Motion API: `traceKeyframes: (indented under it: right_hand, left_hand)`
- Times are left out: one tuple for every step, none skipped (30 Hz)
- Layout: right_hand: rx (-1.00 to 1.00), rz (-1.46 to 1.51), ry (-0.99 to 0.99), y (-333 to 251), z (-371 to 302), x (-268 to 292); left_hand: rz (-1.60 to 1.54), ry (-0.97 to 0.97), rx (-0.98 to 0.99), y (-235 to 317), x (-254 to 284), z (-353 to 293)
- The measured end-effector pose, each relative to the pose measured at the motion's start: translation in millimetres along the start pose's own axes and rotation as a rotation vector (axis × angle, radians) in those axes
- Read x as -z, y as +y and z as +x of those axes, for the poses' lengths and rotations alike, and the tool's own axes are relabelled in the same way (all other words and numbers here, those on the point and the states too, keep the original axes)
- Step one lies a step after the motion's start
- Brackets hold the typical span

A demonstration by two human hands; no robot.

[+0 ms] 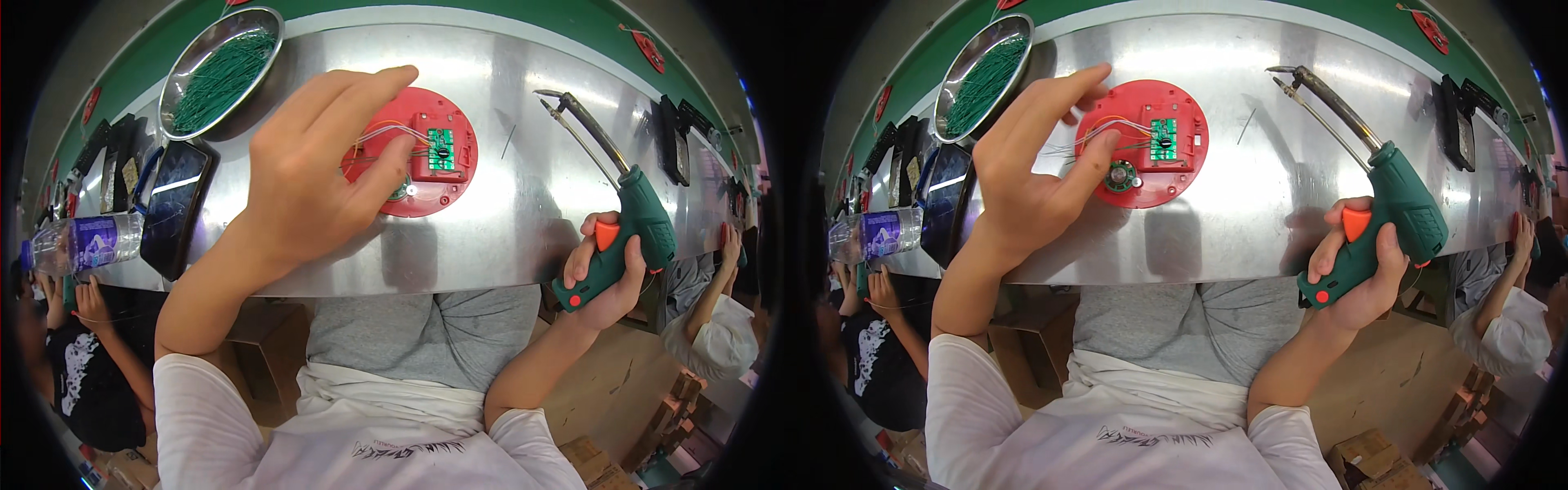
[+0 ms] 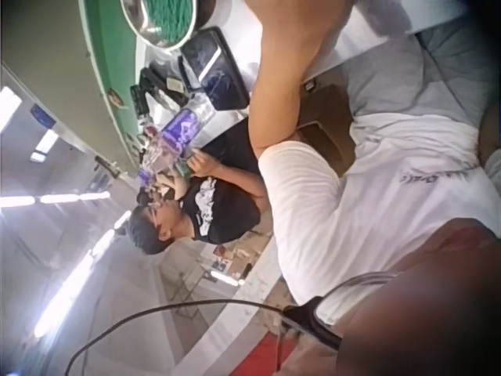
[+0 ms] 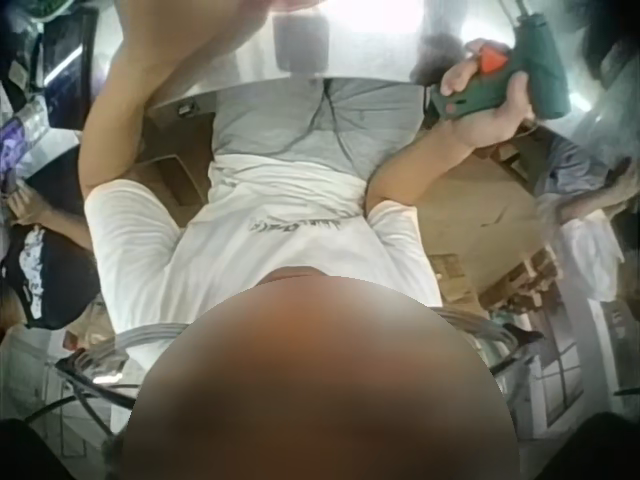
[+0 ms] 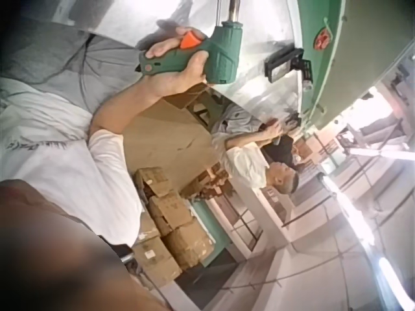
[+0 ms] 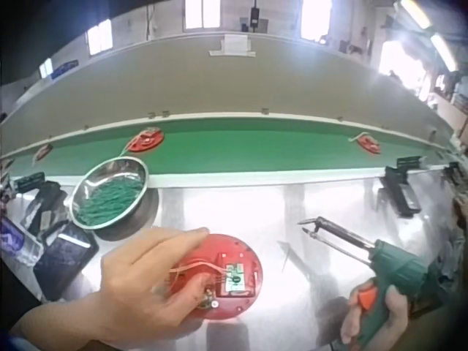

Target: Assembling electronic components on a circular red base using a heat gun tool on a factory conveyor line.

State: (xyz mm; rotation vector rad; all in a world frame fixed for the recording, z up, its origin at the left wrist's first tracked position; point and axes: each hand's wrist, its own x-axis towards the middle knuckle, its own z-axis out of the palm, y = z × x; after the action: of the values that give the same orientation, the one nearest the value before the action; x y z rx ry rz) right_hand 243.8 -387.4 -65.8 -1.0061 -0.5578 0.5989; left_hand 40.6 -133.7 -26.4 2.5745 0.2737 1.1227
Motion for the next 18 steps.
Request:
traceKeyframes:
  right_hand:
    - [0.003,-0.054,0.058,0.2,-1.2,-3.6]
    - [-0.003,-0.068,0.093,5.1,-1.1,-9.2]
    - [-0.031,-0.040,0.108,3.7,-2.2,-7.4]
    - [-0.078,0.021,0.092,1.5,-4.0,0.7]
    - [-0.068,0.016,0.122,-9.6,-10.3,9.5]
    - [-0.083,-0.038,0.321,-10.5,-14.3,6.7]
    - [-0.129,-0.049,0.385,-7.5,-13.1,15.7]
    - [-0.114,-0.083,0.435,-4.5,-12.7,18.9]
    - [-0.119,-0.137,0.480,-8.6,-11.0,10.4]
    - [-0.087,-0.142,0.463,-5.5,-9.3,19.4]
    - [-0.040,-0.106,0.322,7.3,-8.4,49.4]
    - [-0.101,-0.134,0.323,1.9,-7.9,39.1]
    - [-0.354,0.146,-0.110,2.5,7.3,84.7]
    - [-0.588,0.411,-0.536,9.9,28.1,165.6]
    - [-0.849,0.346,-0.455,18.7,41.8,246.1]
    - [-1.114,0.280,-0.379,26.8,57.8,289.7]
    - [-1.219,0.145,-0.198,17.7,68.4,285.7]
    - [-1.220,0.139,-0.214,20.2,74.5,285.7]
  left_hand:
    - [-0.030,0.008,-0.008,-2.2,0.1,0.9]
    - [-0.015,0.006,-0.013,0.8,6.3,2.8]
    - [-0.010,-0.042,-0.015,2.3,7.5,3.6]
    - [-0.016,-0.106,0.027,6.9,1.3,3.9]
    - [-0.152,-0.089,-0.044,5.2,-11.8,3.8]
    - [-0.160,-0.113,-0.039,5.8,-20.7,-0.9]
    - [-0.192,-0.162,-0.019,4.3,-26.7,-7.5]
    - [-0.172,-0.130,-0.035,5.5,-31.1,-13.6]
    - [-0.155,-0.106,-0.047,7.3,-36.9,-17.0]
    - [-0.181,-0.155,-0.011,11.5,-36.9,-15.2]
    - [-0.171,-0.179,-0.008,16.0,-25.8,-14.4]
    - [-0.186,-0.205,0.001,18.2,-23.0,-15.2]
    - [-0.190,-0.258,-0.039,16.1,-15.5,-20.3]
    - [-0.212,-0.315,-0.090,16.9,-14.1,-21.8]
    - [-0.287,-0.295,-0.191,22.9,-24.1,-21.1]
    - [-0.336,-0.326,-0.314,25.8,-23.9,-20.5]
    - [-0.382,-0.352,-0.432,28.7,-19.3,-20.0]
    - [-0.390,-0.306,-0.443,32.3,-13.1,-17.8]
